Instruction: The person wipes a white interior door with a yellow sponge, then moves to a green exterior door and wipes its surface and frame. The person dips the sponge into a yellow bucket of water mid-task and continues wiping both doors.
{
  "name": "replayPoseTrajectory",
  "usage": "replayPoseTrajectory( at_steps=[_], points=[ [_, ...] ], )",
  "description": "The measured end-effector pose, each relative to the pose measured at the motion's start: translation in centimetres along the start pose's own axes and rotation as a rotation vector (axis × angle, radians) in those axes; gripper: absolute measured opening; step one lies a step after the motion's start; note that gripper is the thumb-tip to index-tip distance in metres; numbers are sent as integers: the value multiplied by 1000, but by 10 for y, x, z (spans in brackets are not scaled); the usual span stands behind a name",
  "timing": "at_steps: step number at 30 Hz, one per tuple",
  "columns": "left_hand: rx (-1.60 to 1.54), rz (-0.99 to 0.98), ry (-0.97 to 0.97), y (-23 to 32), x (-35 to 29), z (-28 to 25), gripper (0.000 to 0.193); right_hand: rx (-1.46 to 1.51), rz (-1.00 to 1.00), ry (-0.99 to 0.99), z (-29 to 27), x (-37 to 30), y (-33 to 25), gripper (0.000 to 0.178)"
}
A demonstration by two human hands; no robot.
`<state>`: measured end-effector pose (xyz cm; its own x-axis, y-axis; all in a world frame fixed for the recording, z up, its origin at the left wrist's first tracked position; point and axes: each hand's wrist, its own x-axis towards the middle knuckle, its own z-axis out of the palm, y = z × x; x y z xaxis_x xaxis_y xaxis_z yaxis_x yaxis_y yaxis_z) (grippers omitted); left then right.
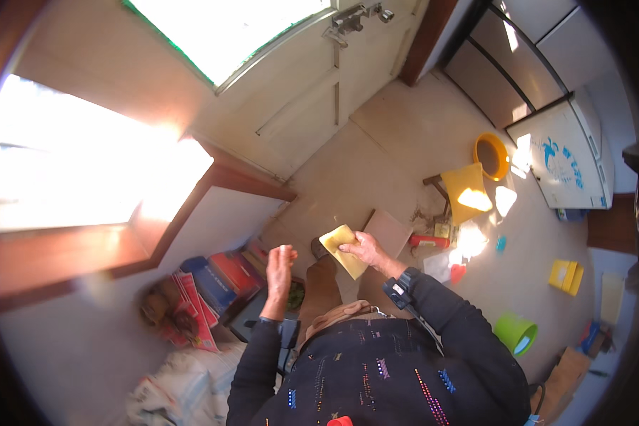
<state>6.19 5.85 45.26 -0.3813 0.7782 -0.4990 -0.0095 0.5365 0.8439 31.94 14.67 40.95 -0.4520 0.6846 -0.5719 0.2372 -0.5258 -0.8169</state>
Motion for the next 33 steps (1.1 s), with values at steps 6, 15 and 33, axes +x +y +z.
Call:
replayPoseTrajectory(
  at_steps=[6,15,33],
  points=[
    [162,-30,-29,5,63,-66,41,93,-15,63,25,34,-19,31],
    [95,-83,-226,16,115,-13,42,91,-395,179,-19,85,-26,25],
    [223,-473,-410,28,282,241,21,574,185,313,-362,301,-61,40]
  ],
)
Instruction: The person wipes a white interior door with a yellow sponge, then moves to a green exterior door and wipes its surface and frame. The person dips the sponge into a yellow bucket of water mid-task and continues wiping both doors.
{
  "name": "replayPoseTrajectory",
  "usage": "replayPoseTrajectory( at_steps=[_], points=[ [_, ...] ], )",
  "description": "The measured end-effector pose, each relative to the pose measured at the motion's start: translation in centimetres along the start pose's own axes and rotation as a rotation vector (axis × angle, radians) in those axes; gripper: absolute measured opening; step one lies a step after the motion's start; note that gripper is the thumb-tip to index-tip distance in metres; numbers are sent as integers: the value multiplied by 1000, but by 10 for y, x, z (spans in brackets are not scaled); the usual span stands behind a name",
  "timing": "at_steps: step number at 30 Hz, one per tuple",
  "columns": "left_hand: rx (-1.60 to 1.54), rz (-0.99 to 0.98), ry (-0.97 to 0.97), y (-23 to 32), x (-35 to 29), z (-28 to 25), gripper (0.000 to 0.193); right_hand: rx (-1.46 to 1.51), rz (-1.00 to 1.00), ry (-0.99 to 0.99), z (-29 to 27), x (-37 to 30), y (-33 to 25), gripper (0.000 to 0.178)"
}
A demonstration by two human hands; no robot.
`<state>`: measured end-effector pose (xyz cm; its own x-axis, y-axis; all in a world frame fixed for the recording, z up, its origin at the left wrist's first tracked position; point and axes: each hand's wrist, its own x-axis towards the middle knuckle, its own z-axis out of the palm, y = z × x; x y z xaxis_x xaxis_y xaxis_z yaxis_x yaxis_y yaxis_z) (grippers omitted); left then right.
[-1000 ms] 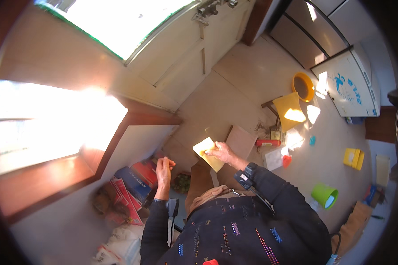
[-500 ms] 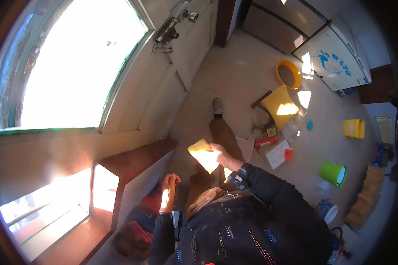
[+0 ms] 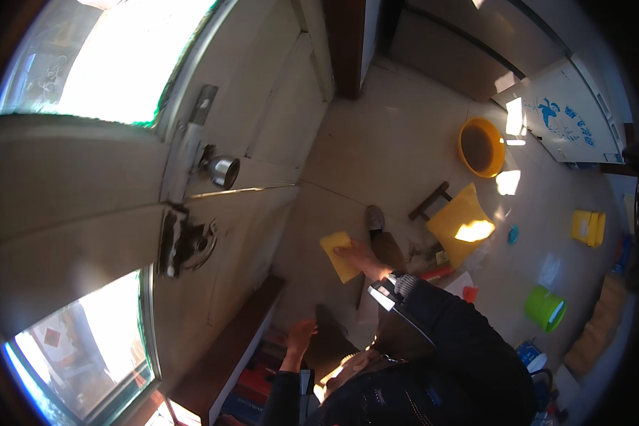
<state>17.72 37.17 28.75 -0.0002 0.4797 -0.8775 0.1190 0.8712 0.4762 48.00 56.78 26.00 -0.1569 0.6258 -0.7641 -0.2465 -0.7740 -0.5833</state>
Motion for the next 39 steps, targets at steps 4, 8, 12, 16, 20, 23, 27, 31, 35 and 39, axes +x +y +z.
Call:
replayPoseTrajectory(
  at_steps=[4,8,12,16,20,23,27,31,35,39],
  points=[
    [39,76,-45,12,74,58,18,53,77,227,-43,76,7,39],
    [188,67,-142,-61,166,83,22,245,33,382,-58,135,47,33],
    [631,-2,-233,-147,247,99,31,263,27,466,-62,167,90,29],
    [770,-185,-247,-204,305,119,44,261,73,503,-57,185,91,30],
    [751,-186,-364,-239,347,148,47,376,242,357,-64,183,59,36],
    [725,-167,-442,-246,373,179,45,596,149,254,-79,172,33,37],
    [730,-147,-524,-245,405,204,42,583,106,292,-85,170,8,38],
    [744,-96,-587,-245,443,220,40,558,40,205,-76,171,-9,39],
    [774,-29,-659,-234,488,228,37,539,-87,93,-67,170,-8,38],
    [854,68,-712,-201,532,222,35,468,-218,-42,-62,167,10,40]
  ],
)
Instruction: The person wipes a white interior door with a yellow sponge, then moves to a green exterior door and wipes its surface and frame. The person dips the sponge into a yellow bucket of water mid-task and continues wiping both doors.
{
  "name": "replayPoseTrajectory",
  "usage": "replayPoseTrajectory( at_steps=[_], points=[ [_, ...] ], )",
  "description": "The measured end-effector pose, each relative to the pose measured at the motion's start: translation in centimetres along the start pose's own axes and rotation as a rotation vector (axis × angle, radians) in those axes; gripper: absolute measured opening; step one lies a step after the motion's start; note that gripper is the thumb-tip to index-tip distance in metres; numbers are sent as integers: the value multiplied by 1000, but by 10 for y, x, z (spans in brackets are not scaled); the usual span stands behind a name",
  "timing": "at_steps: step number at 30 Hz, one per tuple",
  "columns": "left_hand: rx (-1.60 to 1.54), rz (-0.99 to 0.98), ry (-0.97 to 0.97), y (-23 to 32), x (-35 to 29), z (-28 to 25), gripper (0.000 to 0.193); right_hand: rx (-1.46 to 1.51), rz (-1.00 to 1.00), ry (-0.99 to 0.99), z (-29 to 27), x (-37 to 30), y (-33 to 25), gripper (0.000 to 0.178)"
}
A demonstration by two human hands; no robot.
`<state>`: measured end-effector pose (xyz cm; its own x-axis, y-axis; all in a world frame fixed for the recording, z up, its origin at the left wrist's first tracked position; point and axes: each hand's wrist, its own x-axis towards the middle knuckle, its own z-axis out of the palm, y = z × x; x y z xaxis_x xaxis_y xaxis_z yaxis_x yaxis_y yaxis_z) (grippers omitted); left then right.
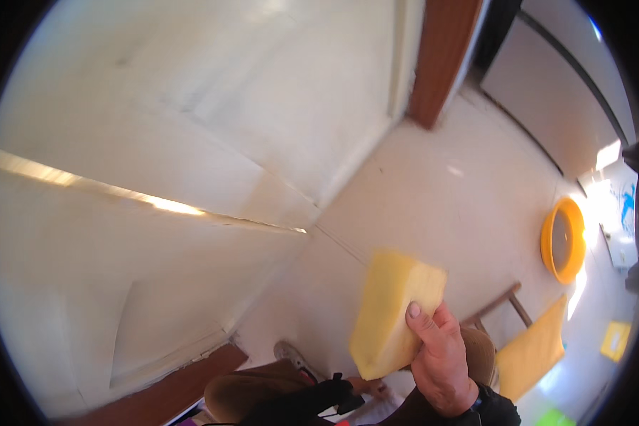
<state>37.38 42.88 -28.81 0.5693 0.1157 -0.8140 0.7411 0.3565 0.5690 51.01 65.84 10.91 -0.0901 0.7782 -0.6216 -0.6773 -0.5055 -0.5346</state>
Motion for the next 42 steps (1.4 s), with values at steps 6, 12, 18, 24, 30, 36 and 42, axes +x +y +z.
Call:
replayPoseTrajectory(
  at_steps=[6,12,18,24,30,36,42],
  points=[
    [375,228,-149,13,-3,-86,33,-104,-245,-253,12,-12,21,38],
    [327,111,362,40,-105,-187,35,-175,-398,-305,23,-14,38,38],
    [612,-180,791,60,-283,-223,38,-278,-505,-308,19,-11,60,35],
    [284,130,1123,58,-363,-175,32,-654,-795,-277,71,-9,78,29],
    [145,330,1541,60,-392,-168,23,-647,-1452,-379,193,-21,42,35],
    [-300,862,1802,64,-428,-178,29,-556,-1904,-228,269,18,44,33],
    [-655,1167,1761,62,-464,-185,42,-822,-1737,-327,215,21,120,27]
  ],
)
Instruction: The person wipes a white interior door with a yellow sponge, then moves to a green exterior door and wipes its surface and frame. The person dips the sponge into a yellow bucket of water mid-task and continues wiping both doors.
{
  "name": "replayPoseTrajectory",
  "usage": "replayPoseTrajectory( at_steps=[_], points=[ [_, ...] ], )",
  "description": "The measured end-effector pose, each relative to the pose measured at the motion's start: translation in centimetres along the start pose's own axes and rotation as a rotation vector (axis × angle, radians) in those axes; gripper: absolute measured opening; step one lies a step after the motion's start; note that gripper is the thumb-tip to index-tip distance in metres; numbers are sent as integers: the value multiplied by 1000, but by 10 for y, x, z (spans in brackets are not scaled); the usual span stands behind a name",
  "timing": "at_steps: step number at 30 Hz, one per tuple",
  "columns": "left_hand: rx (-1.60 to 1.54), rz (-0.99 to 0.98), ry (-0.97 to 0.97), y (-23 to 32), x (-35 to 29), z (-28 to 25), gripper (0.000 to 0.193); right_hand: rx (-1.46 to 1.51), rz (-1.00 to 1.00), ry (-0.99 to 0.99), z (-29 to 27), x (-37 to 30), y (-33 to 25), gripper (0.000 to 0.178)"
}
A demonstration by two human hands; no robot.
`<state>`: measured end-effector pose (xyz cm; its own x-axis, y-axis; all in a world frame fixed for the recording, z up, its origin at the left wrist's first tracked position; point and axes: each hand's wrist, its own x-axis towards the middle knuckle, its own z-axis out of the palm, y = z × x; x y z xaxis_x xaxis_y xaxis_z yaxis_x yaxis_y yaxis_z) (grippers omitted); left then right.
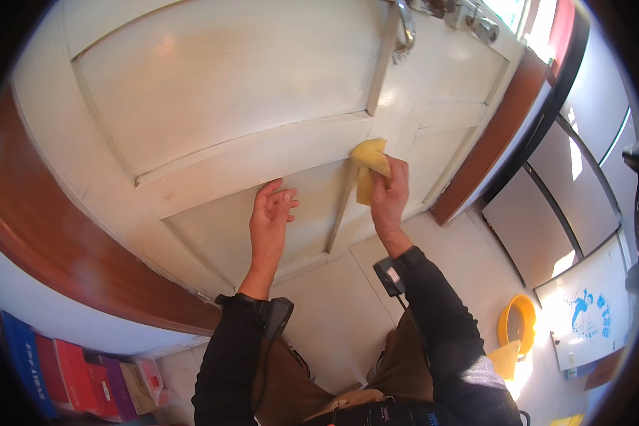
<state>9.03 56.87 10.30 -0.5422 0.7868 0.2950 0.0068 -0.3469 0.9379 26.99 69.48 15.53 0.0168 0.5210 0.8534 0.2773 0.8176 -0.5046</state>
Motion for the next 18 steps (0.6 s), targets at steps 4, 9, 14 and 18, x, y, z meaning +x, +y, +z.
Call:
replayPoseTrajectory(
  at_steps=[4,9,14,18],
  points=[
    [-110,31,50,11,3,-8,38,-48,-280,31,4,40,-21,38],
    [-148,62,37,13,6,-13,29,-273,-498,4,49,68,-70,37],
    [-172,204,125,5,2,-5,22,-46,-621,-199,93,32,-136,35],
    [-152,222,140,1,4,0,16,-39,-809,-293,97,38,-139,35]
  ],
)
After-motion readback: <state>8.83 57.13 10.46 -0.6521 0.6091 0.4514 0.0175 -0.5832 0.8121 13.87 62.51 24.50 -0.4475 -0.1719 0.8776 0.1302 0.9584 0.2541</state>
